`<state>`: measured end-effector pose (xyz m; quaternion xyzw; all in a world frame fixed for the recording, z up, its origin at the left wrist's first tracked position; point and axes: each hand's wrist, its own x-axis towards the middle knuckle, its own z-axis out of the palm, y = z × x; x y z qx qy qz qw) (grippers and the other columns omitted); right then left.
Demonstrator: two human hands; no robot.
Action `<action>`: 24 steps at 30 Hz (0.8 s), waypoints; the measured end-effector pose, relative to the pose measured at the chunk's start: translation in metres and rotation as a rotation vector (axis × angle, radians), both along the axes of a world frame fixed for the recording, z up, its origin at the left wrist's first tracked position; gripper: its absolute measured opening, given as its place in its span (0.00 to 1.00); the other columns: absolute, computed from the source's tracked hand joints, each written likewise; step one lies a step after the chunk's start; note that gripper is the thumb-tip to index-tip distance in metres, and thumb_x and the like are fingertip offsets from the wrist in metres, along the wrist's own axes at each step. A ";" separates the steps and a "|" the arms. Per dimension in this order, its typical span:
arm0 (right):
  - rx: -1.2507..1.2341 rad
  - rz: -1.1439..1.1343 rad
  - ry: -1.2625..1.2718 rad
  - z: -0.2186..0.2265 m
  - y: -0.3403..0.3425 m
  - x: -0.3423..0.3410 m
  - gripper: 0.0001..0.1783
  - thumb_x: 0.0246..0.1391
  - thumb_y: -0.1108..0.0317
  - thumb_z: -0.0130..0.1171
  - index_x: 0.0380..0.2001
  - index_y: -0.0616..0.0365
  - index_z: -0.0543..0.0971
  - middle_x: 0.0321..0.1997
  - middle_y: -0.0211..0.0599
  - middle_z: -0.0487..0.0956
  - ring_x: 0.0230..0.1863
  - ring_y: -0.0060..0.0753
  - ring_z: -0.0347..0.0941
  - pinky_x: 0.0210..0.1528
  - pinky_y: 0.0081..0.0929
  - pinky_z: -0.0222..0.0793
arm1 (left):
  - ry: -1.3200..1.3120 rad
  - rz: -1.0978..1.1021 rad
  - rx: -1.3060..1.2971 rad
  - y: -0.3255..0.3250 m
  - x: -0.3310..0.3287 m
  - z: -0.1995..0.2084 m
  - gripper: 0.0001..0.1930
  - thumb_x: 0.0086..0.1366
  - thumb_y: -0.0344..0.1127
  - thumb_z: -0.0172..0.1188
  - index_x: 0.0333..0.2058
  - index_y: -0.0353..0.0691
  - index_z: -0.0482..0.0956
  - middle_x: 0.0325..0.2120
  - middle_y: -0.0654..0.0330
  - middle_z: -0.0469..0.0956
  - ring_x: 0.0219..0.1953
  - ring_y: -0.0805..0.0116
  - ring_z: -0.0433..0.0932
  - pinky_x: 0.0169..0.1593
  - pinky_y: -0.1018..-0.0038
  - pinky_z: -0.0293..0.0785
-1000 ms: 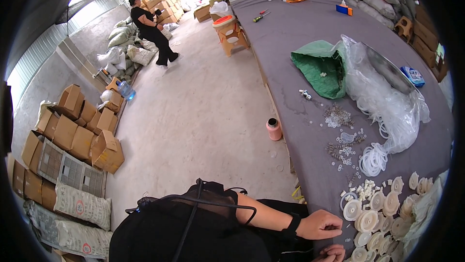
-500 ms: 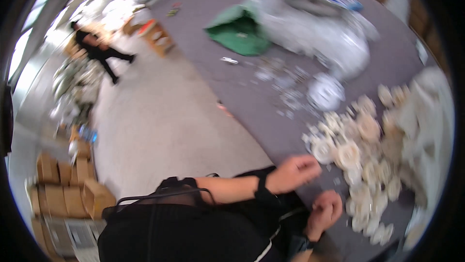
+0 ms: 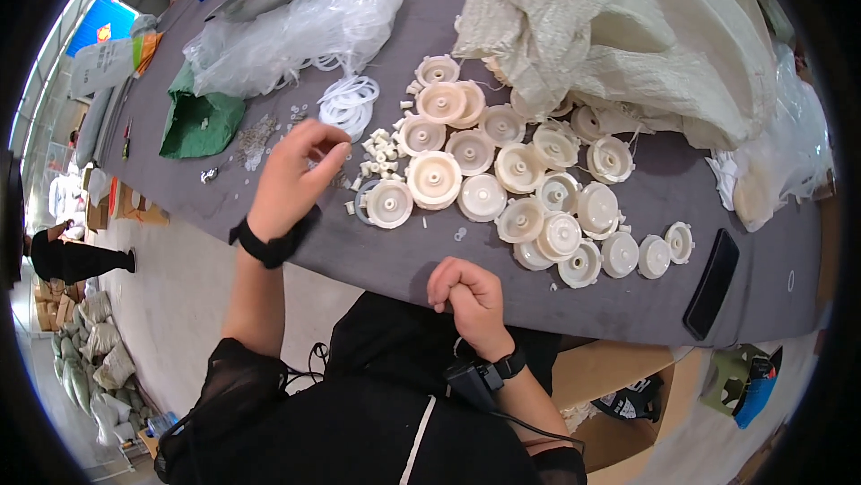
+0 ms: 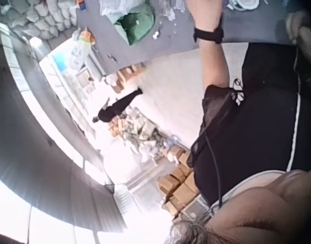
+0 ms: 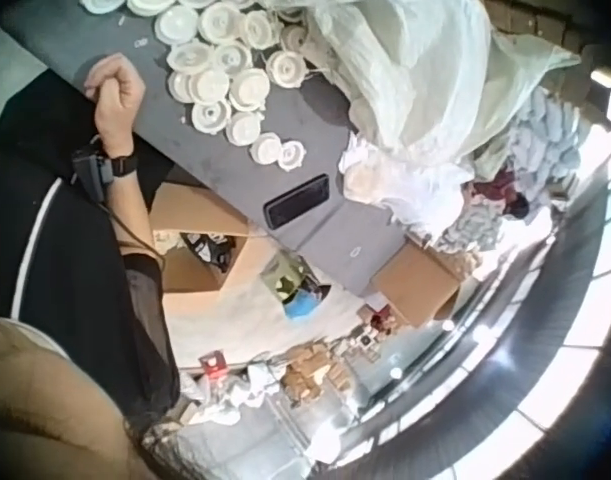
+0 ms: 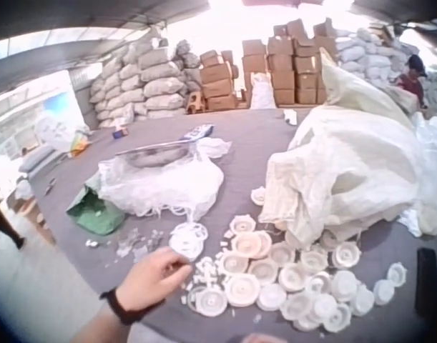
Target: Assembling small plastic components by inserting metal pins into circular white plastic bases.
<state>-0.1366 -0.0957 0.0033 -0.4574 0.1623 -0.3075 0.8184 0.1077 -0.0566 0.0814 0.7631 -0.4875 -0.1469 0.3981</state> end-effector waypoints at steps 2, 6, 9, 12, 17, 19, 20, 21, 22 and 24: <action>0.006 0.039 -0.005 -0.001 0.000 0.000 0.12 0.41 0.86 0.35 0.17 0.62 0.69 0.23 0.37 0.70 0.21 0.20 0.62 0.25 0.16 0.59 | -0.466 -0.063 0.074 -0.021 0.008 0.004 0.06 0.57 0.32 0.56 0.31 0.35 0.76 0.26 0.58 0.75 0.31 0.64 0.75 0.36 0.73 0.70; 0.007 0.023 -0.018 0.004 0.000 0.004 0.11 0.40 0.86 0.37 0.16 0.62 0.68 0.21 0.40 0.69 0.18 0.22 0.61 0.22 0.17 0.58 | -0.457 -0.180 0.163 -0.070 0.019 0.002 0.08 0.54 0.31 0.56 0.33 0.37 0.77 0.29 0.56 0.75 0.35 0.58 0.75 0.39 0.69 0.70; 0.015 0.043 -0.012 0.004 -0.002 0.004 0.11 0.41 0.86 0.37 0.16 0.63 0.68 0.21 0.40 0.69 0.19 0.22 0.61 0.22 0.17 0.59 | -0.533 -0.233 0.296 -0.104 0.023 -0.014 0.09 0.52 0.30 0.56 0.33 0.37 0.77 0.30 0.55 0.76 0.35 0.57 0.75 0.39 0.67 0.71; 0.040 0.070 0.000 0.005 -0.003 0.003 0.11 0.41 0.86 0.37 0.16 0.63 0.68 0.22 0.41 0.70 0.20 0.22 0.62 0.23 0.17 0.59 | -0.535 -0.283 0.394 -0.118 0.026 -0.029 0.11 0.49 0.27 0.55 0.33 0.37 0.78 0.30 0.54 0.76 0.36 0.55 0.75 0.40 0.65 0.71; 0.025 0.098 -0.048 0.001 -0.005 0.002 0.11 0.46 0.85 0.37 0.20 0.63 0.69 0.26 0.36 0.70 0.22 0.19 0.62 0.26 0.17 0.60 | -0.542 -0.256 0.261 -0.108 0.029 -0.029 0.11 0.47 0.26 0.54 0.33 0.35 0.76 0.29 0.53 0.75 0.34 0.55 0.75 0.38 0.65 0.70; 0.015 0.105 -0.070 -0.001 -0.004 0.004 0.11 0.49 0.84 0.37 0.22 0.63 0.69 0.27 0.36 0.71 0.22 0.19 0.63 0.27 0.17 0.61 | -0.429 -0.210 0.080 -0.089 0.020 -0.014 0.12 0.49 0.26 0.55 0.35 0.35 0.75 0.26 0.58 0.74 0.31 0.64 0.74 0.35 0.72 0.69; 0.032 0.046 -0.066 -0.004 -0.004 0.005 0.09 0.51 0.83 0.39 0.27 0.63 0.70 0.29 0.35 0.72 0.24 0.19 0.65 0.28 0.16 0.62 | -0.297 -0.217 0.026 -0.080 0.009 -0.003 0.12 0.49 0.26 0.56 0.36 0.35 0.75 0.24 0.61 0.74 0.29 0.71 0.74 0.34 0.76 0.68; 0.051 -0.008 -0.065 -0.006 -0.002 0.005 0.07 0.54 0.81 0.41 0.31 0.62 0.70 0.31 0.35 0.73 0.25 0.18 0.67 0.30 0.16 0.64 | -0.031 -0.223 0.058 -0.066 -0.004 0.009 0.11 0.51 0.26 0.56 0.36 0.34 0.76 0.24 0.64 0.73 0.28 0.76 0.72 0.33 0.80 0.67; 0.059 -0.008 -0.060 -0.005 -0.001 0.006 0.07 0.54 0.81 0.41 0.31 0.62 0.70 0.31 0.35 0.73 0.25 0.18 0.67 0.30 0.16 0.64 | 0.235 -0.221 0.092 -0.049 -0.016 0.015 0.11 0.52 0.26 0.57 0.36 0.34 0.76 0.24 0.67 0.73 0.28 0.81 0.70 0.33 0.83 0.66; 0.093 -0.102 -0.010 0.002 0.000 0.010 0.10 0.56 0.79 0.46 0.41 0.62 0.69 0.36 0.34 0.74 0.29 0.19 0.70 0.34 0.16 0.67 | 0.376 -0.293 0.111 -0.016 -0.046 0.012 0.08 0.53 0.25 0.57 0.34 0.33 0.77 0.25 0.68 0.74 0.27 0.83 0.69 0.32 0.85 0.66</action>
